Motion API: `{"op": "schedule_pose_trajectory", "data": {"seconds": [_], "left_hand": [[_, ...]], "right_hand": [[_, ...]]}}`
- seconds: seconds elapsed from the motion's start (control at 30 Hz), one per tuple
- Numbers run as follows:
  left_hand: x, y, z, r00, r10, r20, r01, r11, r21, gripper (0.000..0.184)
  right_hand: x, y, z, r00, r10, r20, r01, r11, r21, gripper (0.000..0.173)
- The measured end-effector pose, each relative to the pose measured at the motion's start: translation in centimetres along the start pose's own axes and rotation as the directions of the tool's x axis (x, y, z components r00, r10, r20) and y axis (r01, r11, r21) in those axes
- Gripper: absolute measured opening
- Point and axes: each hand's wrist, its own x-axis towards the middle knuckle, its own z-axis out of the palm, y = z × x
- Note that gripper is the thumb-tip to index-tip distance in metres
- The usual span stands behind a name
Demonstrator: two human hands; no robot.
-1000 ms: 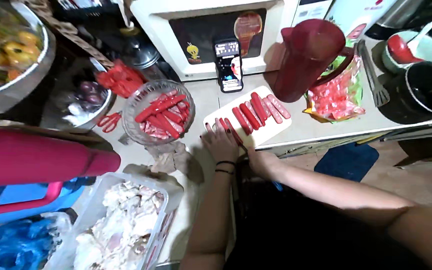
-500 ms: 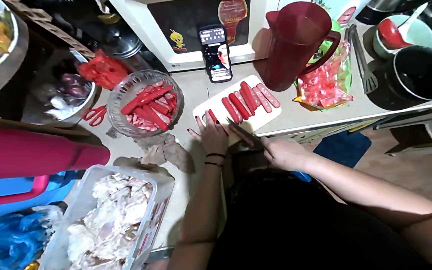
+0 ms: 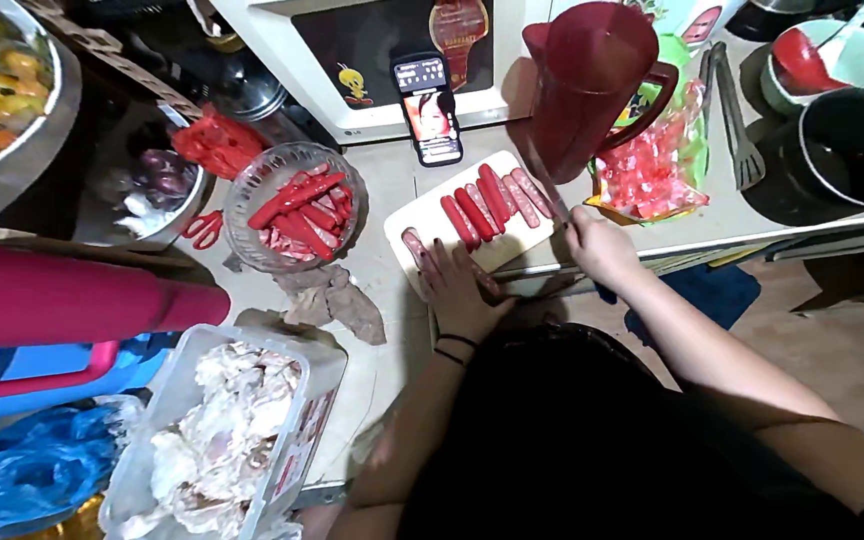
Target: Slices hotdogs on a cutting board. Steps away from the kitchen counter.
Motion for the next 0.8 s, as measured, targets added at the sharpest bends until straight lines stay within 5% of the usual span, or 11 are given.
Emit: {"op": "schedule_pose_trajectory", "data": {"seconds": [0.2, 0.33, 0.8], "left_hand": [[1.3, -0.7, 0.4, 0.997, 0.062, -0.05, -0.063, 0.998, -0.012, 0.078], [2.2, -1.6, 0.3, 0.994, 0.071, -0.086, -0.071, 0.997, -0.003, 0.063], [3.7, -3.7, -0.5, 0.99, -0.085, -0.116, 0.072, 0.991, -0.109, 0.065]], "right_hand": [[2.1, 2.5, -0.5, 0.999, 0.049, -0.001, -0.049, 0.979, -0.196, 0.03], [2.1, 1.7, -0.4, 0.996, 0.019, 0.083, -0.007, 0.989, -0.146, 0.031], [2.3, -7.4, 2.7, 0.936, -0.091, 0.34, 0.095, 0.995, 0.005, 0.031]]}}
